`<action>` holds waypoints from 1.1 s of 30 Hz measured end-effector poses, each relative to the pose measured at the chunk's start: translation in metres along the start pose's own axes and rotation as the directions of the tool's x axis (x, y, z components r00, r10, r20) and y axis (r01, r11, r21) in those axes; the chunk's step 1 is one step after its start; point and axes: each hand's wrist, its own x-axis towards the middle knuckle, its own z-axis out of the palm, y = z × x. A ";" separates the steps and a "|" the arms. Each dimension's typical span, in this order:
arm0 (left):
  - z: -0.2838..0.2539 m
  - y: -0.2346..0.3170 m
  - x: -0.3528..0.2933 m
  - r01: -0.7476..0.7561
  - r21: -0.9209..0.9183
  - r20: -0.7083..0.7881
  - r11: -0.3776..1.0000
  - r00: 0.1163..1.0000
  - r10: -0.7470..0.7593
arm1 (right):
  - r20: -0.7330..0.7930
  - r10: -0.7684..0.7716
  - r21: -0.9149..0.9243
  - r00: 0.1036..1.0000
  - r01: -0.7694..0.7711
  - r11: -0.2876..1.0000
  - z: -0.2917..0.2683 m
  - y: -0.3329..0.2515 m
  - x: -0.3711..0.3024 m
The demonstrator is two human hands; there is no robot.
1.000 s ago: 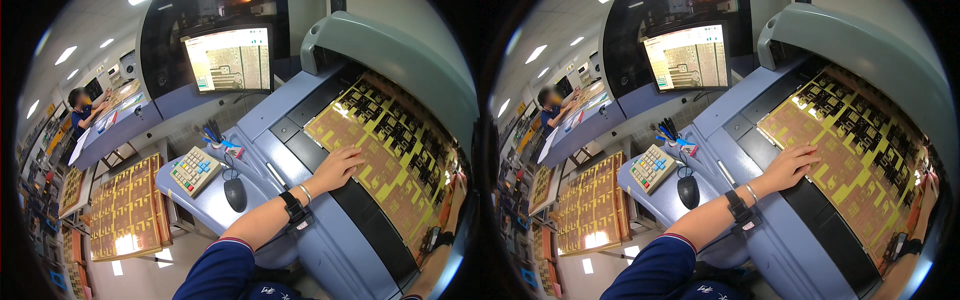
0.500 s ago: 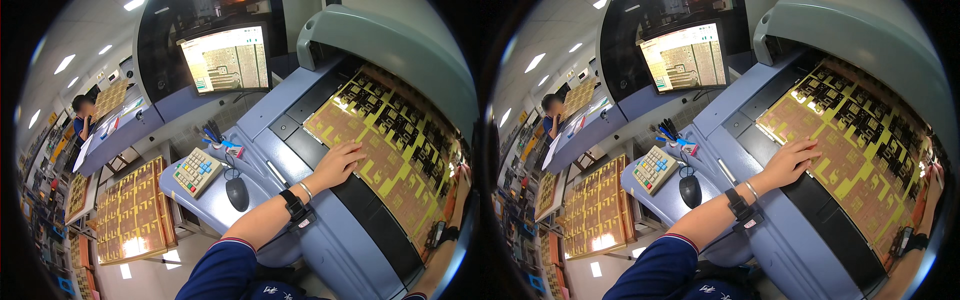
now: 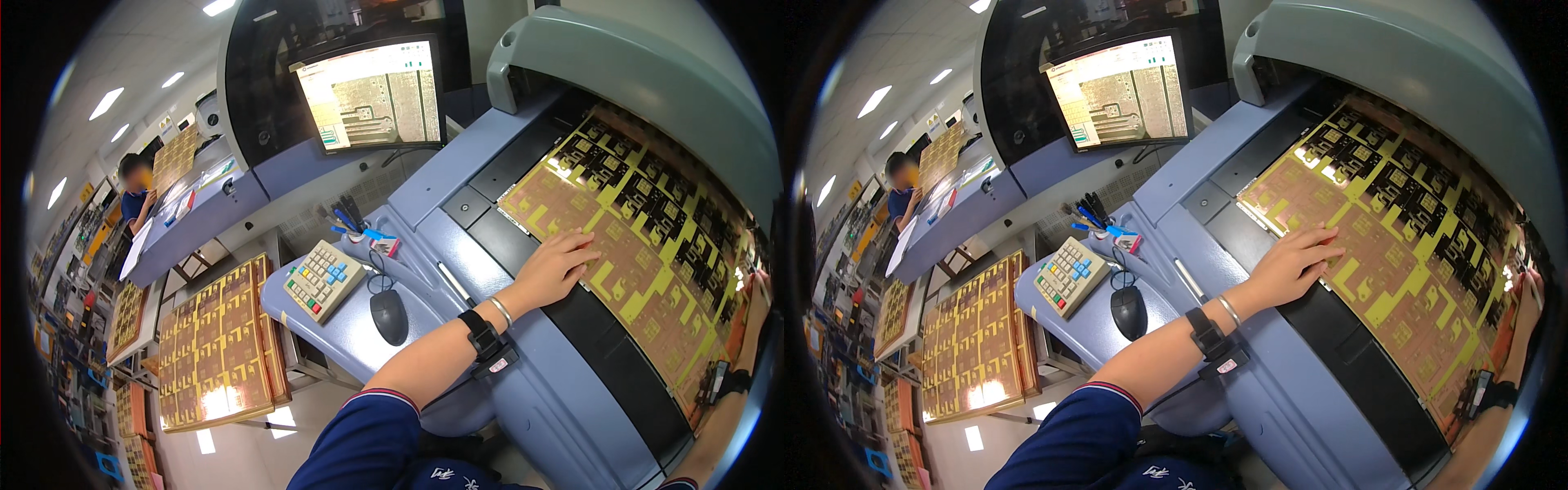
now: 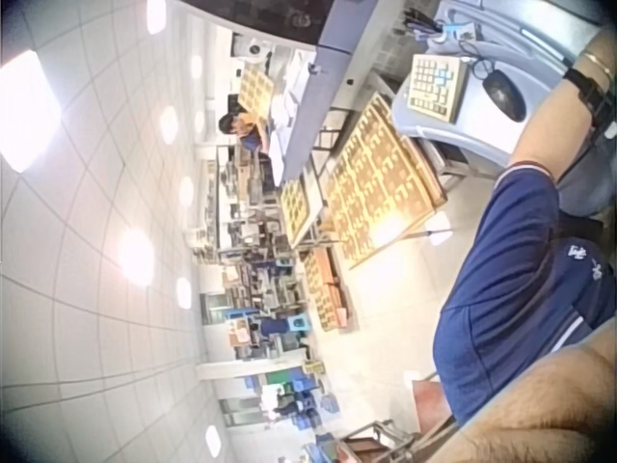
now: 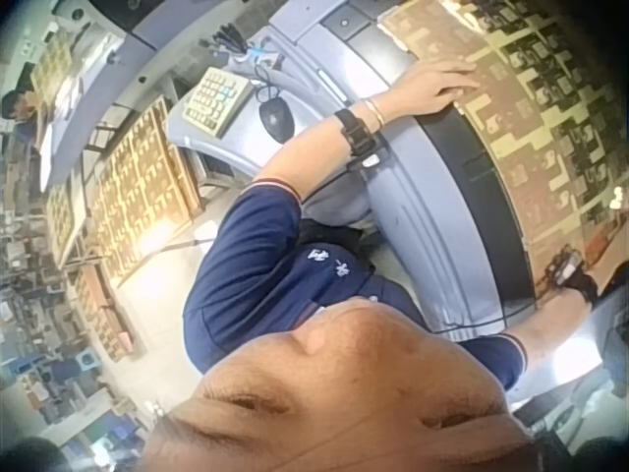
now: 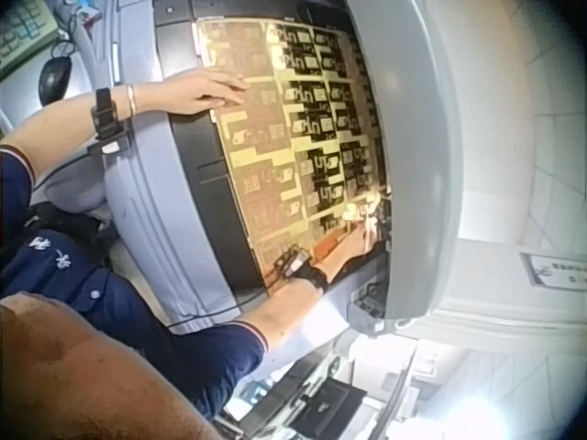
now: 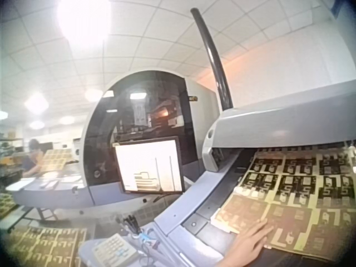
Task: Operating an automated inspection machine to check circuit board panels, including loading panels and using the software interface.
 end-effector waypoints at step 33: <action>0.007 0.002 0.007 0.019 -0.026 0.021 0.999 1.000 -0.018 | 0.006 -0.041 0.011 0.999 0.041 0.999 0.016 0.010 0.018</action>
